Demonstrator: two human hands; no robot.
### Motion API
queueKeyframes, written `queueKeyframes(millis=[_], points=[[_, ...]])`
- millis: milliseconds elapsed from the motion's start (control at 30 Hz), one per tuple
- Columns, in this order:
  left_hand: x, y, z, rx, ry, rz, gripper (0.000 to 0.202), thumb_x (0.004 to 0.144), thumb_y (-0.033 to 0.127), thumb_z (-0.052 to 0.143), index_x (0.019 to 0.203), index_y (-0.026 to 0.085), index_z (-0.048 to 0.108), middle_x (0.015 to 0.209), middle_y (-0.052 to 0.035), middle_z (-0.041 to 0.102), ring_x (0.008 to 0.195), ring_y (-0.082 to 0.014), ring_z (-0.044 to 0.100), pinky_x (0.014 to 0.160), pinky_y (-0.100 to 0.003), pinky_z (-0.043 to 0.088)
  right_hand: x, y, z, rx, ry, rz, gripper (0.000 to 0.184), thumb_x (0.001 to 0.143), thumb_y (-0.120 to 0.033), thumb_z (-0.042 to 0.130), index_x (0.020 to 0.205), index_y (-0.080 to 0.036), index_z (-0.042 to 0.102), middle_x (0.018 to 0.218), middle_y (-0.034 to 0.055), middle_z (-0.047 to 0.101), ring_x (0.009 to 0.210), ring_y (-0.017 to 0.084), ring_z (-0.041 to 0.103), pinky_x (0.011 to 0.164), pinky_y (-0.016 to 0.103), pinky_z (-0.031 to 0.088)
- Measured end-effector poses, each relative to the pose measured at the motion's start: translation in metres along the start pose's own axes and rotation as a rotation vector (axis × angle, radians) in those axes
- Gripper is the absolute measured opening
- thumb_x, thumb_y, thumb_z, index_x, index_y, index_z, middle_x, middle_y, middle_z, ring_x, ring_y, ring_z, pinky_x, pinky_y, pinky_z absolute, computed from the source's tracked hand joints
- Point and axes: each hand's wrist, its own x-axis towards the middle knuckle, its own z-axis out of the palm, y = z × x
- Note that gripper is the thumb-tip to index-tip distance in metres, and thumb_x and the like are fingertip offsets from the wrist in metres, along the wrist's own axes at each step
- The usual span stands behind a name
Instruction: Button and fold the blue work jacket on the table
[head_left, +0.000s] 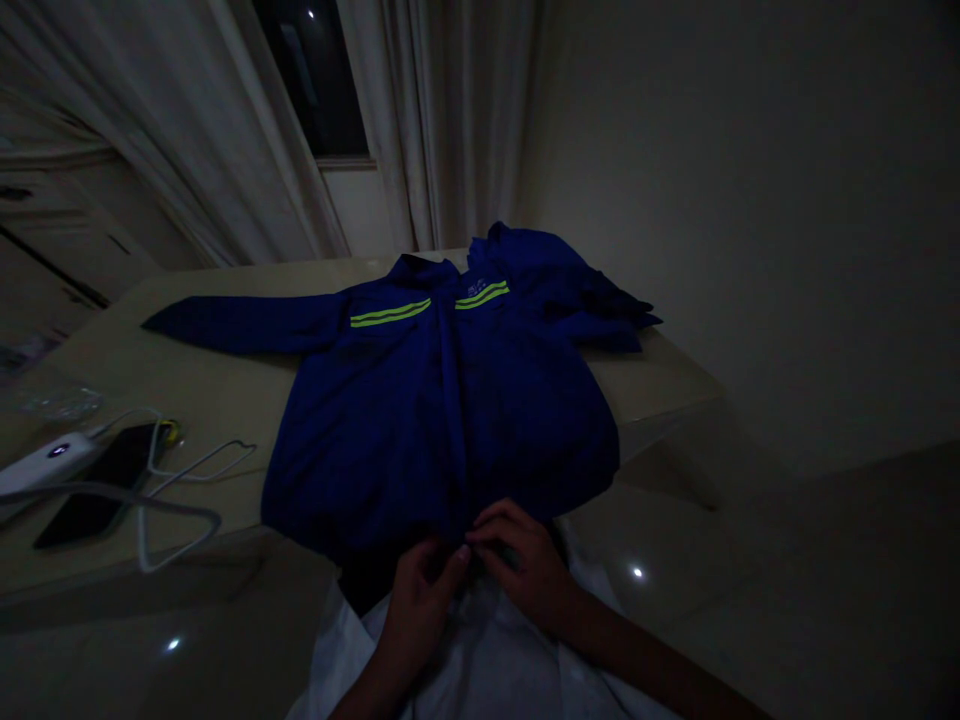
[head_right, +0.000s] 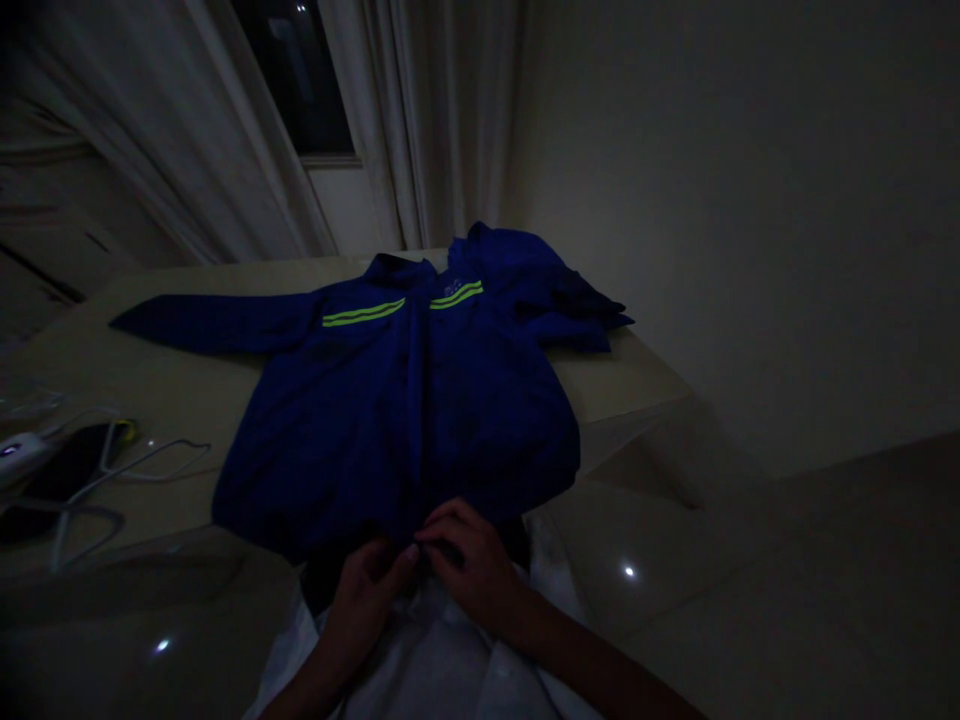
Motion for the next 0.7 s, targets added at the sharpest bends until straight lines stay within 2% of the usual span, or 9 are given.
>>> queueKeyframes(millis=[300, 500, 567, 633, 700], points=[[0.000, -0.002, -0.002, -0.036, -0.002, -0.026, 0.059, 0.063, 0.072, 0.084, 0.070, 0.016, 0.070, 0.070, -0.0051, 0.067, 0.067, -0.0191, 0.062, 0.064, -0.029, 0.051, 0.001, -0.001, 0.002, 0.013, 0.010, -0.026, 0.022, 0.093, -0.014, 0.066, 0.108, -0.025, 0.078, 0.108, 0.0062, 0.070, 0.098, 0.018, 0.070, 0.085, 0.029, 0.056], [0.002, -0.007, -0.001, 0.005, 0.096, -0.102, 0.066, 0.053, 0.073, 0.088, 0.082, 0.015, 0.074, 0.084, -0.0101, 0.074, 0.081, -0.0265, 0.068, 0.072, -0.034, 0.055, -0.002, -0.002, 0.000, -0.013, 0.008, -0.033, 0.018, 0.092, -0.016, 0.068, 0.106, -0.025, 0.076, 0.107, 0.0058, 0.070, 0.098, 0.018, 0.071, 0.087, 0.030, 0.057], [0.003, -0.005, -0.012, 0.067, 0.008, -0.082, 0.059, 0.057, 0.069, 0.088, 0.082, 0.017, 0.076, 0.084, -0.0103, 0.075, 0.083, -0.0280, 0.069, 0.073, -0.034, 0.055, 0.005, -0.002, -0.011, -0.059, -0.012, -0.063, 0.021, 0.091, -0.019, 0.072, 0.111, -0.025, 0.075, 0.112, 0.0065, 0.070, 0.101, 0.019, 0.071, 0.090, 0.031, 0.057], [0.003, 0.004, -0.032, 0.149, -0.224, -0.026, 0.044, 0.062, 0.062, 0.088, 0.078, 0.023, 0.078, 0.079, -0.0076, 0.076, 0.080, -0.0277, 0.070, 0.070, -0.032, 0.054, 0.027, -0.003, -0.030, -0.117, 0.011, -0.113, 0.025, 0.092, -0.025, 0.074, 0.117, -0.025, 0.074, 0.115, 0.0073, 0.070, 0.106, 0.021, 0.070, 0.093, 0.033, 0.056], [0.008, 0.025, -0.054, 0.223, -0.435, 0.043, 0.032, 0.059, 0.054, 0.092, 0.073, 0.029, 0.078, 0.072, -0.0040, 0.076, 0.073, -0.0266, 0.071, 0.066, -0.031, 0.053, 0.068, -0.001, -0.051, -0.163, 0.089, -0.150, 0.022, 0.095, -0.030, 0.072, 0.116, -0.025, 0.073, 0.112, 0.0072, 0.071, 0.103, 0.021, 0.070, 0.094, 0.034, 0.056]])
